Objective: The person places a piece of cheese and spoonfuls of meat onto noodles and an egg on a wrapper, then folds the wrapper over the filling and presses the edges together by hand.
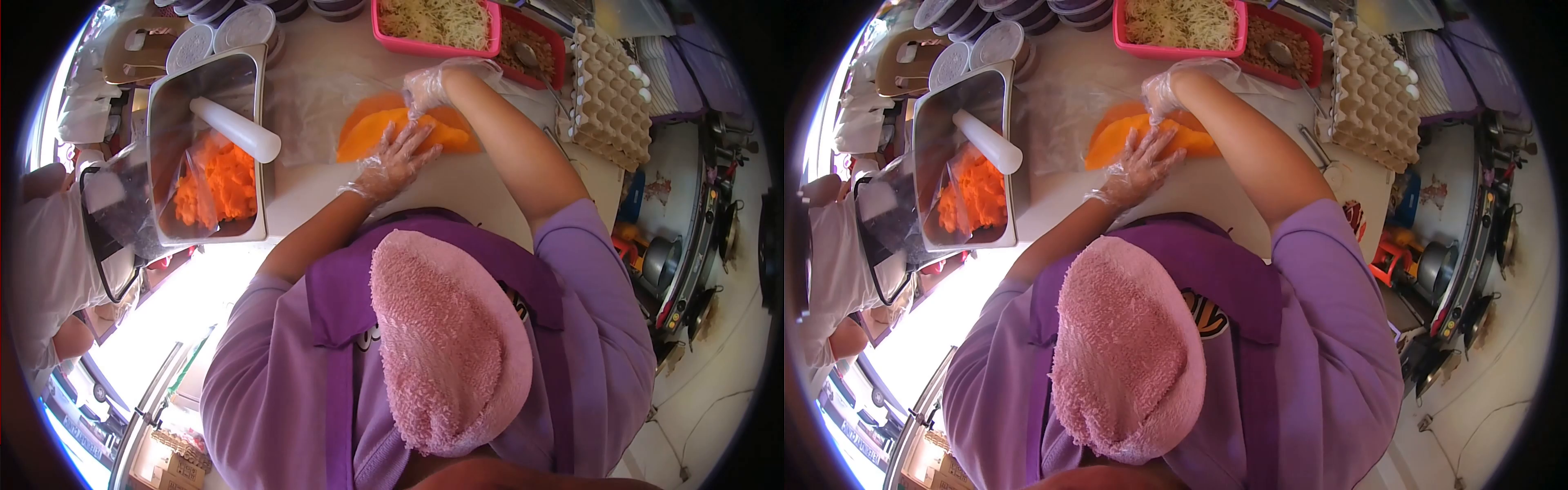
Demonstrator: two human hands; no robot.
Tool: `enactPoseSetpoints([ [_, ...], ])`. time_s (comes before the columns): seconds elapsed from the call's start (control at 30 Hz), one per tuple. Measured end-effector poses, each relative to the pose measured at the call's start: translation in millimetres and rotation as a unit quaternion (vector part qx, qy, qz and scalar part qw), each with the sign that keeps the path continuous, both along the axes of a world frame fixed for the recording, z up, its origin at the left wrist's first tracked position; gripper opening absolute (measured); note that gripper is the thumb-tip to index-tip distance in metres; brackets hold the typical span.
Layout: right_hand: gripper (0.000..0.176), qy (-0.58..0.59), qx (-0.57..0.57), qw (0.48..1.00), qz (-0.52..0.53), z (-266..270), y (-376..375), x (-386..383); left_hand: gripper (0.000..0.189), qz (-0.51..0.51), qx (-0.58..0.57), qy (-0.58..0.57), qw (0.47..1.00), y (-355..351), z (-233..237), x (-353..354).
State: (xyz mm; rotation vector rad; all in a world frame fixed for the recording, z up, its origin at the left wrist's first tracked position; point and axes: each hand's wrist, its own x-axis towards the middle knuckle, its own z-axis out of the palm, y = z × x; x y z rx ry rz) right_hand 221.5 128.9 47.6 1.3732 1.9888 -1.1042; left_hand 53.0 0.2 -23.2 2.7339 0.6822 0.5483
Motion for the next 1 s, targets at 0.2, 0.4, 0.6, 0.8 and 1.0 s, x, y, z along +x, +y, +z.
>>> enactPoseSetpoints([
  [0.2,0.039,-0.035,-0.012,0.999,0.015,8,12,-4,0.065,0.011,-0.049,0.079,0.996,9,18,8],
  [0.4,0.038,-0.021,0.041,0.998,0.035,14,16,-3,0.072,0.042,-0.042,0.099,0.993,19,21,15],
  [0.6,0.034,-0.026,0.059,0.997,0.03,17,17,-1,0.073,0.039,-0.036,0.113,0.992,26,20,17],
  [0.8,0.033,0.014,0.057,0.998,0.03,15,19,4,0.072,0.046,-0.027,0.106,0.993,26,19,18],
  [1.0,0.03,0.002,0.074,0.997,0.02,17,19,3,0.075,0.048,-0.015,0.126,0.991,33,21,20],
])
